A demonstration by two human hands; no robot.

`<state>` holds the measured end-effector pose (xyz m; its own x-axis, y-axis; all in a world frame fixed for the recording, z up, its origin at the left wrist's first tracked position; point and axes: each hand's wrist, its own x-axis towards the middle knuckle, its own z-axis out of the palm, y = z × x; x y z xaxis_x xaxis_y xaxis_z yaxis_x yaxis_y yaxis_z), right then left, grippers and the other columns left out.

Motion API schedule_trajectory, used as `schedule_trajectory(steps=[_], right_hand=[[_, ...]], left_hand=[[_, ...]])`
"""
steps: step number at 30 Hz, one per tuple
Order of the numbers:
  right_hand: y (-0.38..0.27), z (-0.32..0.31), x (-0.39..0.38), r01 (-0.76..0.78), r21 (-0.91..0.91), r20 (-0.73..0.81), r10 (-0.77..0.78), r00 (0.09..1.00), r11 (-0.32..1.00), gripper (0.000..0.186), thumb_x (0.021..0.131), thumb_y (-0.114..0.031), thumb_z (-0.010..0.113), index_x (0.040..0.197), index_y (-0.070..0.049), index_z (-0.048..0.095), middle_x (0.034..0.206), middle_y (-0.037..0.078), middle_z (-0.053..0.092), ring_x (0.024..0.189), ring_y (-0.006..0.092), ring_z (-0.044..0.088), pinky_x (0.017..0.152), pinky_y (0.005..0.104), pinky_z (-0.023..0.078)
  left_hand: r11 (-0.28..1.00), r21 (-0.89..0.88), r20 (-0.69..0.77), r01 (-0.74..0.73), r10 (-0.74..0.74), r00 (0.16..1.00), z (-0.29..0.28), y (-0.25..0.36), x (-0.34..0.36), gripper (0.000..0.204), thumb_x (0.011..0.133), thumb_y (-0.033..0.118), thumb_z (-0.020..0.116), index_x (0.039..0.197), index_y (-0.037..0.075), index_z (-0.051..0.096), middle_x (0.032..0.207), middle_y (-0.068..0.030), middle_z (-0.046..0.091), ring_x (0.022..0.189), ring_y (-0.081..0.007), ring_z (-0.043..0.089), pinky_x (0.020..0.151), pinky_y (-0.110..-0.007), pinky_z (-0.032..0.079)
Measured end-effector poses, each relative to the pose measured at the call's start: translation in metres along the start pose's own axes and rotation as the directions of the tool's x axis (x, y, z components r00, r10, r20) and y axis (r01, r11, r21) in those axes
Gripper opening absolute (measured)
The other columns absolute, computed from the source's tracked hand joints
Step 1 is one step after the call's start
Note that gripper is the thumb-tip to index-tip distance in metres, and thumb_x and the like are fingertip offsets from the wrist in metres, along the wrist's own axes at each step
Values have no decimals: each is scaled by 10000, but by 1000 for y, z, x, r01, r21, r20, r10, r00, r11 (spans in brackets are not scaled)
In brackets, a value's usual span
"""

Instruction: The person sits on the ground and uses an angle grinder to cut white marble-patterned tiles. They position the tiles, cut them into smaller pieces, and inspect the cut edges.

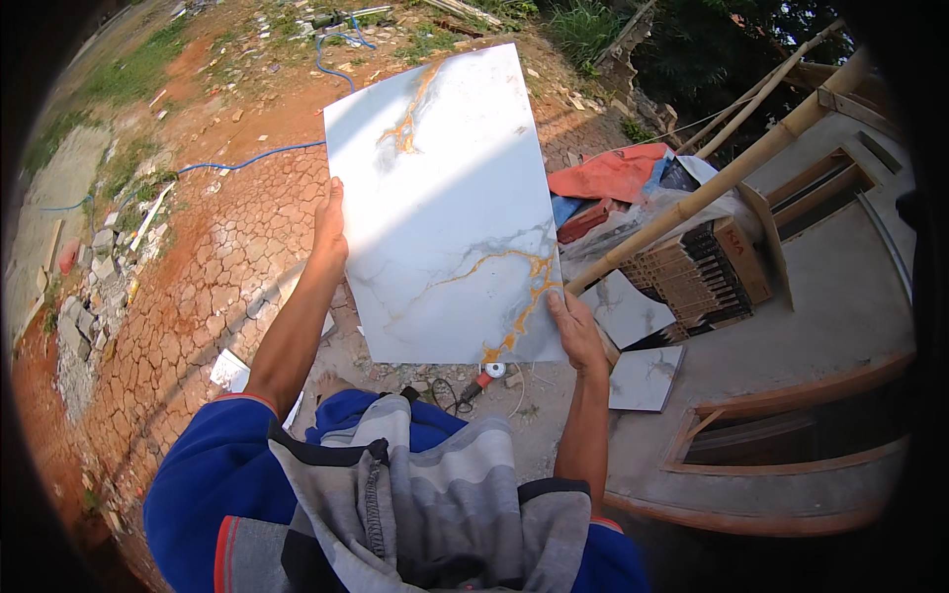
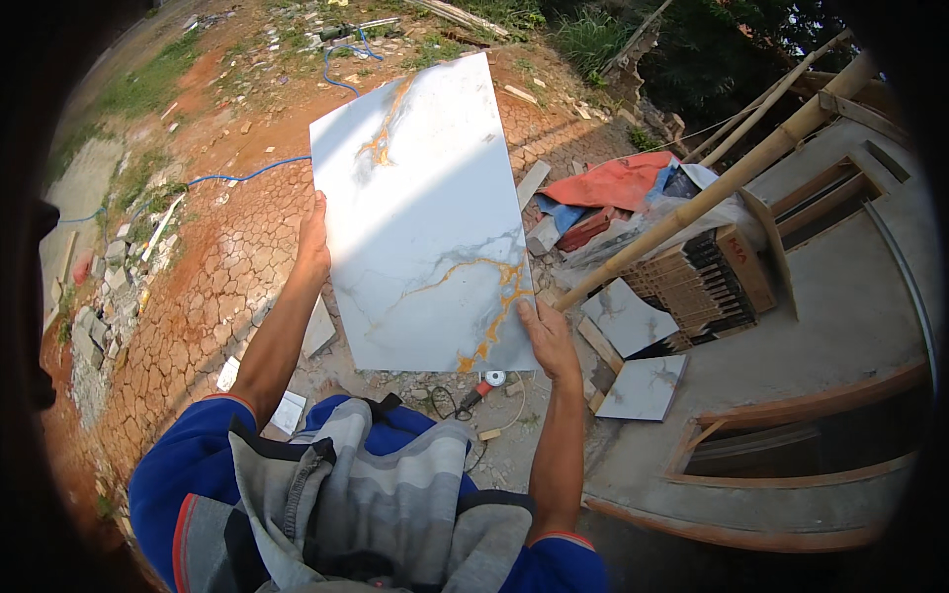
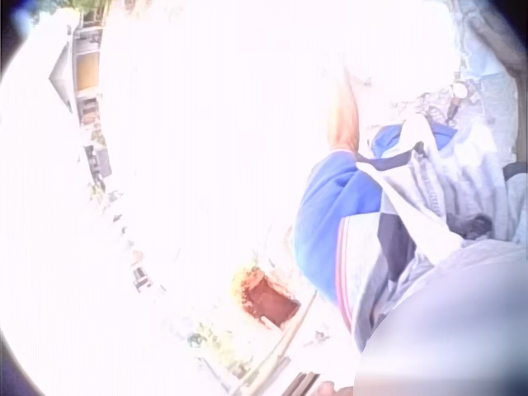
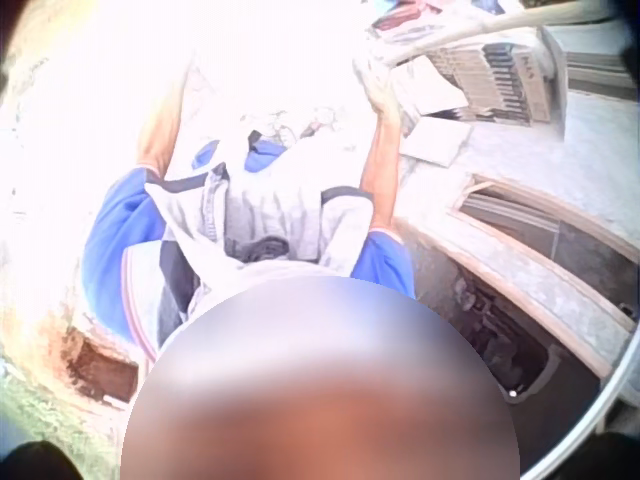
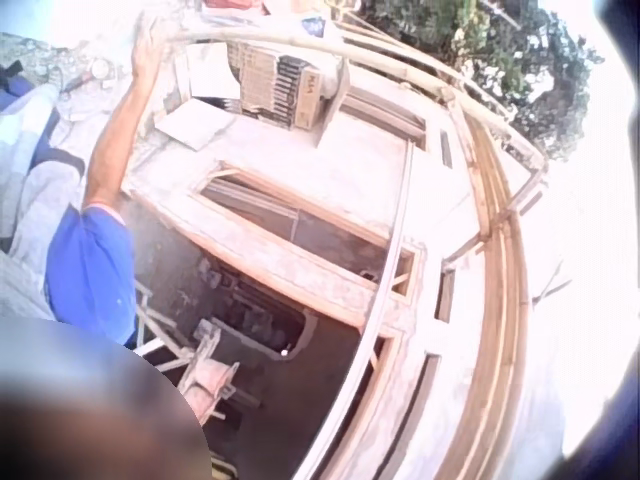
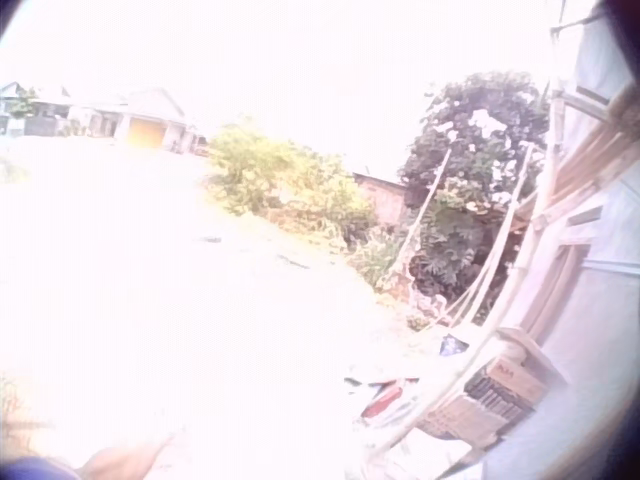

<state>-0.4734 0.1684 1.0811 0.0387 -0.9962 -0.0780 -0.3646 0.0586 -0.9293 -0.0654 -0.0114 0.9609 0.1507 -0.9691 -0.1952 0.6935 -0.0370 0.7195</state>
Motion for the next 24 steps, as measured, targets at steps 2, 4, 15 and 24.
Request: schedule_trajectory(steps=[2,4,15,24], right_hand=[[21,34,13,-6,75,11,5,1000,997,527,1079,-447,558,1288,27,657,1059,31,695,929,102,595,862,269,492],[34,60,20,-60,94,41,56,998,994,550,1087,-471,534,1289,26,656,1078,32,685,955,112,587,876,271,486],[56,295,68,-249,475,-15,291,957,844,414,986,-193,696,1322,26,595,1183,137,695,1022,175,664,901,307,531],[94,441,74,-647,499,334,561,758,577,722,905,-243,791,1453,108,479,1252,217,671,1052,244,706,835,355,604]], left_hand=[[998,30,-19,-52,53,998,-19,16,14,616,1069,489,539,1317,-72,584,1195,-202,703,1002,-301,740,844,-435,642],[998,38,-52,-40,42,998,-39,32,22,622,1074,500,524,1261,-87,611,1130,-199,717,964,-285,748,823,-393,645],[705,678,-261,208,-33,965,-266,96,159,162,941,224,690,960,64,703,863,-25,661,749,-141,569,657,-299,458],[521,446,-678,728,-334,655,-495,112,118,404,1017,306,642,1245,-26,671,1156,-177,738,954,-282,707,842,-405,590]])
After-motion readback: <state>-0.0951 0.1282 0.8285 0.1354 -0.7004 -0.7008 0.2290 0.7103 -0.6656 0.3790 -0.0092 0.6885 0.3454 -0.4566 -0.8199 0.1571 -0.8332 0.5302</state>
